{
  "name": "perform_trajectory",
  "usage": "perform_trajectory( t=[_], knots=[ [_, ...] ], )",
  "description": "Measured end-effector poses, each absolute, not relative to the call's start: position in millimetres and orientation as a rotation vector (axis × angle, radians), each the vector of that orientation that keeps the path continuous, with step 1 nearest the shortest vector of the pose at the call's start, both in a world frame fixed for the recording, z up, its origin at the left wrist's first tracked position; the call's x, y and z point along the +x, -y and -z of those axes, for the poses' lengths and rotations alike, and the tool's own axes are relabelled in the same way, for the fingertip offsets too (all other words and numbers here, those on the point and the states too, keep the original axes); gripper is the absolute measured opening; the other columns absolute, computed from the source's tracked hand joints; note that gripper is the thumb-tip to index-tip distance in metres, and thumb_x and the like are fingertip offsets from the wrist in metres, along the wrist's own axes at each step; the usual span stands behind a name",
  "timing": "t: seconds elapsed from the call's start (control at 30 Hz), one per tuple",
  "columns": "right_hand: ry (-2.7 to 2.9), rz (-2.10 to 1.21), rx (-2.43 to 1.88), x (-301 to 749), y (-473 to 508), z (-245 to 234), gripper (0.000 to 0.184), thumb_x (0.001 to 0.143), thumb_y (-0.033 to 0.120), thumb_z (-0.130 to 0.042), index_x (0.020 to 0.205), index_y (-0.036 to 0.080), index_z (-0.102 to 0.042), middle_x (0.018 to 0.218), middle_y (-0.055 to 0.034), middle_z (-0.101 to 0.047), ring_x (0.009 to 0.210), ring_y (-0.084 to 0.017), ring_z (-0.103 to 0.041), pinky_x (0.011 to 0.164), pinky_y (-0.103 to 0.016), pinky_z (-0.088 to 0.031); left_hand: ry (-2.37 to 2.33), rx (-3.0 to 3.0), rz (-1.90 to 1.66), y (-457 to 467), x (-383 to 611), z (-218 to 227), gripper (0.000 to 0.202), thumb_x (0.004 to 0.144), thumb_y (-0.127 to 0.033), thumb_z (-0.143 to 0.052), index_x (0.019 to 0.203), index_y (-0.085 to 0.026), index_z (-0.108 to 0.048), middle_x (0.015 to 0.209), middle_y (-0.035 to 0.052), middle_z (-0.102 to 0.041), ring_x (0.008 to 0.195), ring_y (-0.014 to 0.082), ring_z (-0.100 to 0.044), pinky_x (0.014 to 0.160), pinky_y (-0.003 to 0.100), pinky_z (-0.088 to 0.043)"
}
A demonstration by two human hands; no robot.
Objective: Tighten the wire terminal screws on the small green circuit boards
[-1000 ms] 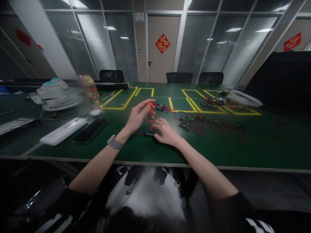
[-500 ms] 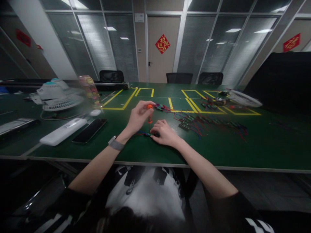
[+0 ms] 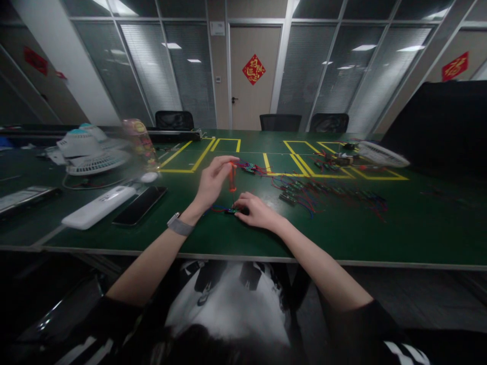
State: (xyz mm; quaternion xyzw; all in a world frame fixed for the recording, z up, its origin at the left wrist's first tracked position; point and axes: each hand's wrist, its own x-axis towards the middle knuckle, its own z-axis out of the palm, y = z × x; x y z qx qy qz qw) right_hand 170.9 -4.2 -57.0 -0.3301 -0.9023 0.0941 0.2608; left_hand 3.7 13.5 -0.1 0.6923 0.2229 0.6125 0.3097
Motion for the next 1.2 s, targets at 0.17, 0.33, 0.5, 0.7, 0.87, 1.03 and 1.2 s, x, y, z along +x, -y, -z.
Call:
perform_trajectory(
  t=[0.17,0.33,0.5,0.7,0.87,1.03,1.2],
  knots=[
    [2.382,-0.42,-0.895,170.1,0.3,63.1,0.016,0.081,0.016,-0.064,0.097,0.014,-0.068,0.091,-0.0066,-0.062,0.08,-0.017,-0.06,0.073,-0.029,-0.048,-0.475,1.726,-1.497,-14.1,2.6,-0.5,0.026,0.091,-0.029,-0.054,0.112,-0.019,-0.065,0.104,0.007,-0.07,0.087,0.0133,-0.067,0.079,0.027,-0.054],
    [2.342,-0.501,-0.914,169.3,-3.1,65.7,0.014,0.08,0.02,-0.065,0.093,0.014,-0.068,0.083,-0.0042,-0.061,0.071,-0.014,-0.056,0.066,-0.027,-0.047,-0.549,1.752,-1.562,-16.1,2.3,0.8,0.025,0.087,-0.031,-0.061,0.108,-0.02,-0.068,0.11,0.0067,-0.069,0.09,0.0125,-0.066,0.079,0.025,-0.053],
    [2.315,-0.585,-0.935,169.8,-4.6,65.2,0.015,0.078,0.017,-0.065,0.093,0.014,-0.064,0.08,-0.0021,-0.06,0.07,-0.014,-0.055,0.066,-0.027,-0.046,-0.425,1.651,-1.435,-17.1,3.7,1.9,0.03,0.092,-0.028,-0.053,0.119,-0.021,-0.063,0.108,0.0077,-0.07,0.091,0.0146,-0.068,0.081,0.029,-0.055],
    [2.308,-0.652,-0.943,170.8,-6.2,65.7,0.016,0.078,0.016,-0.064,0.093,0.014,-0.061,0.08,-0.0019,-0.06,0.071,-0.014,-0.054,0.067,-0.027,-0.046,-0.446,1.688,-1.486,-15.6,4.2,0.9,0.027,0.087,-0.029,-0.061,0.111,-0.021,-0.067,0.111,0.0068,-0.07,0.092,0.0141,-0.067,0.081,0.028,-0.054],
    [2.32,-0.621,-0.955,169.2,-4.9,64.4,0.014,0.079,0.017,-0.063,0.092,0.015,-0.062,0.078,-0.0013,-0.059,0.069,-0.014,-0.054,0.065,-0.026,-0.045,-0.442,1.69,-1.492,-14.0,5.0,1.1,0.026,0.088,-0.031,-0.059,0.111,-0.021,-0.067,0.101,0.0055,-0.071,0.083,0.0126,-0.067,0.075,0.027,-0.054],
    [2.305,-0.605,-0.971,168.4,-4.2,64.2,0.011,0.078,0.017,-0.063,0.089,0.015,-0.063,0.075,-0.0005,-0.058,0.067,-0.013,-0.053,0.063,-0.025,-0.044,-0.656,1.893,-1.717,-10.2,2.2,-0.9,0.018,0.084,-0.036,-0.065,0.095,-0.023,-0.072,0.098,0.0042,-0.063,0.083,0.0117,-0.061,0.075,0.025,-0.051],
    [2.309,-0.551,-0.973,169.0,-3.5,63.9,0.011,0.077,0.018,-0.064,0.088,0.015,-0.065,0.074,-0.0005,-0.058,0.066,-0.013,-0.053,0.062,-0.025,-0.042,-0.514,1.87,-1.571,-11.1,1.1,-2.5,0.025,0.093,-0.031,-0.051,0.111,-0.022,-0.067,0.106,0.0058,-0.067,0.096,0.0148,-0.063,0.087,0.03,-0.051]
  ],
)
